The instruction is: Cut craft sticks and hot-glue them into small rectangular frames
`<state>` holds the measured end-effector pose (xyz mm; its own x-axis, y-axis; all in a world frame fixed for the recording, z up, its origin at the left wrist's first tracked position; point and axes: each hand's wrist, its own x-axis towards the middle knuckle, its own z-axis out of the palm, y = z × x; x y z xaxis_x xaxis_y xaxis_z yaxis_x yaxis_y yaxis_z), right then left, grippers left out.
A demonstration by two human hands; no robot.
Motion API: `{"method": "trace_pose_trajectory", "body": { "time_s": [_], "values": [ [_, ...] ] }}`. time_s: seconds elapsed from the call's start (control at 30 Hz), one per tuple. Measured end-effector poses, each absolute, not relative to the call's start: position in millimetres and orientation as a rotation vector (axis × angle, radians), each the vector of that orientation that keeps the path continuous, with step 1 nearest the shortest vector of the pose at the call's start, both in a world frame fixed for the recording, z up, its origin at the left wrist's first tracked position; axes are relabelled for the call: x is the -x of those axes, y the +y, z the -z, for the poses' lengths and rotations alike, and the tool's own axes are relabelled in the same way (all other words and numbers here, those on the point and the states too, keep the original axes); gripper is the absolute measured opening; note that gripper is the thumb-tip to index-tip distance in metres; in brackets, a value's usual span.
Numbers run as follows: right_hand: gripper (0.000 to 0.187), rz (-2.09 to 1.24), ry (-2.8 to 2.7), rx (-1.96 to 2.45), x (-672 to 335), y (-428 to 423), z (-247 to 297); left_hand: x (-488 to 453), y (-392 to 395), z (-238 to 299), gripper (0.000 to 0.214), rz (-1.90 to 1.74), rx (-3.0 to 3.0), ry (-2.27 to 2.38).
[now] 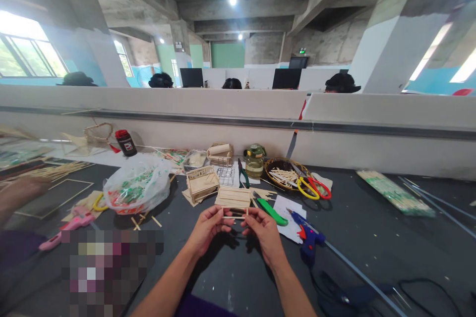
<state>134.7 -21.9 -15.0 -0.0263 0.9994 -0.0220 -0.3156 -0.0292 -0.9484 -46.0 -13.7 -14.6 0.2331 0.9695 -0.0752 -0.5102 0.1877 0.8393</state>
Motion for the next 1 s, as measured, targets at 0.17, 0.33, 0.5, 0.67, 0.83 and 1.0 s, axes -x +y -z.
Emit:
{"method": "trace_pose_trajectory", "body": {
  "time_s": [0.17,0.33,0.5,0.67,0.83,1.0],
  "values": [
    [0.037,-1.369,-0.924,0.962,-134.2,-22.6,16.3,46.7,-15.0,12.2,0.034,-1.181,-0.82,0.681],
    [0.035,-1.427,-0.872,0.875,-134.7,-24.6,11.8,46.8,-19.0,7.4,0.034,-1.205,-0.895,0.635],
    [0.033,-1.41,-0.871,0.858,-137.0,-25.0,9.8,46.2,-20.2,4.7,0.04,-1.196,-0.922,0.648],
    [0.03,-1.385,-0.892,0.868,-138.5,-25.4,11.0,47.0,-17.0,4.8,0.039,-1.194,-0.869,0.64],
    [0.036,-1.315,-0.94,0.909,-138.8,-24.9,12.2,47.0,-12.8,8.6,0.042,-1.21,-0.794,0.594],
    [0.037,-1.283,-1.0,0.92,-139.9,-24.0,13.6,46.6,-11.5,10.4,0.045,-1.231,-0.777,0.563]
  ]
}}
